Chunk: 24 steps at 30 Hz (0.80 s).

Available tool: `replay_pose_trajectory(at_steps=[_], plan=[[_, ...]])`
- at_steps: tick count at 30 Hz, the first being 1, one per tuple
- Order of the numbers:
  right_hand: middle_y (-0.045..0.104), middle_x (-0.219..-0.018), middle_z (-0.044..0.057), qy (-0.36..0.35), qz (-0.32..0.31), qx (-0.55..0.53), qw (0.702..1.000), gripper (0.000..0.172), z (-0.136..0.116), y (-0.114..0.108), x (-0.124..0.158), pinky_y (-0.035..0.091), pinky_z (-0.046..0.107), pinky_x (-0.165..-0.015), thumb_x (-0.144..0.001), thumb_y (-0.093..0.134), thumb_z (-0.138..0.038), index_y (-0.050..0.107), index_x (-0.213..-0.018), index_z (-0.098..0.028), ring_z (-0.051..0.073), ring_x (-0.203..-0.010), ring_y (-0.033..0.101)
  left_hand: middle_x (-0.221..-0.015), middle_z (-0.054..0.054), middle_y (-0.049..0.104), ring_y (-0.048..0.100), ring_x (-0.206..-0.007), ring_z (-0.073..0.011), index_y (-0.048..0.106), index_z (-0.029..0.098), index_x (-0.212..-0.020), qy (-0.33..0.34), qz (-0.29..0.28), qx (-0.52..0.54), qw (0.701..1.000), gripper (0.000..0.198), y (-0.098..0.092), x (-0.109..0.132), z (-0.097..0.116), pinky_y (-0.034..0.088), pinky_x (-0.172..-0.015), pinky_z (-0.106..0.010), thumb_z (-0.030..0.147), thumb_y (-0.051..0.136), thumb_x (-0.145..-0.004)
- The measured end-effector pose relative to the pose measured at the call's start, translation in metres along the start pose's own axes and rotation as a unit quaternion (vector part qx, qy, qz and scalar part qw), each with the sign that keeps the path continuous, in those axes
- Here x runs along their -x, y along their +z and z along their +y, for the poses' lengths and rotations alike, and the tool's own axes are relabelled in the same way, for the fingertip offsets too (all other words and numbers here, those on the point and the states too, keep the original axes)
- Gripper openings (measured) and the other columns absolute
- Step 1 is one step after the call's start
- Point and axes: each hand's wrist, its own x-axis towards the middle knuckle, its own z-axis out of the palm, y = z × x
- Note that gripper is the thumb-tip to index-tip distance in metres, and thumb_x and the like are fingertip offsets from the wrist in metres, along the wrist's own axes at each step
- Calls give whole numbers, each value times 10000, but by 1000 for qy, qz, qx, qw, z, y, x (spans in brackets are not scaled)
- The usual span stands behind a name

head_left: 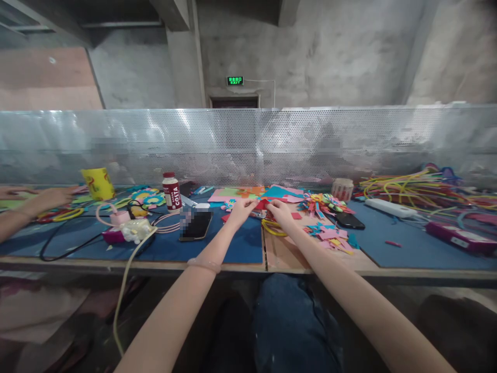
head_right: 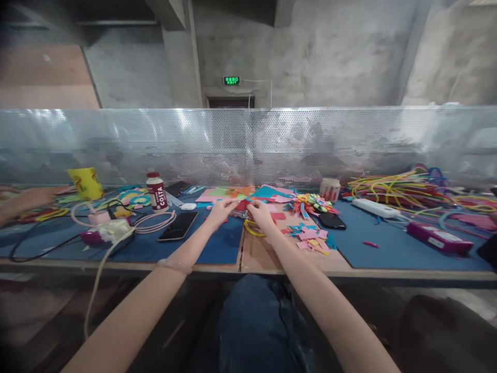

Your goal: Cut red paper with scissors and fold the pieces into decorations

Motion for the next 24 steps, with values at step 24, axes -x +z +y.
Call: replay_pose_trajectory(at_steps=[24], plan=[[412, -456, -71, -17, -14, -17, 1000, 87, 3, 3, -2, 315, 203, -421, -641, 445, -238, 390, -589, -196, 86, -424, 416, -832, -71, 648, 623, -749, -178, 554, 140, -887, -56, -38, 16, 998, 307, 2, 5, 3, 493, -557, -256, 382, 592, -702]])
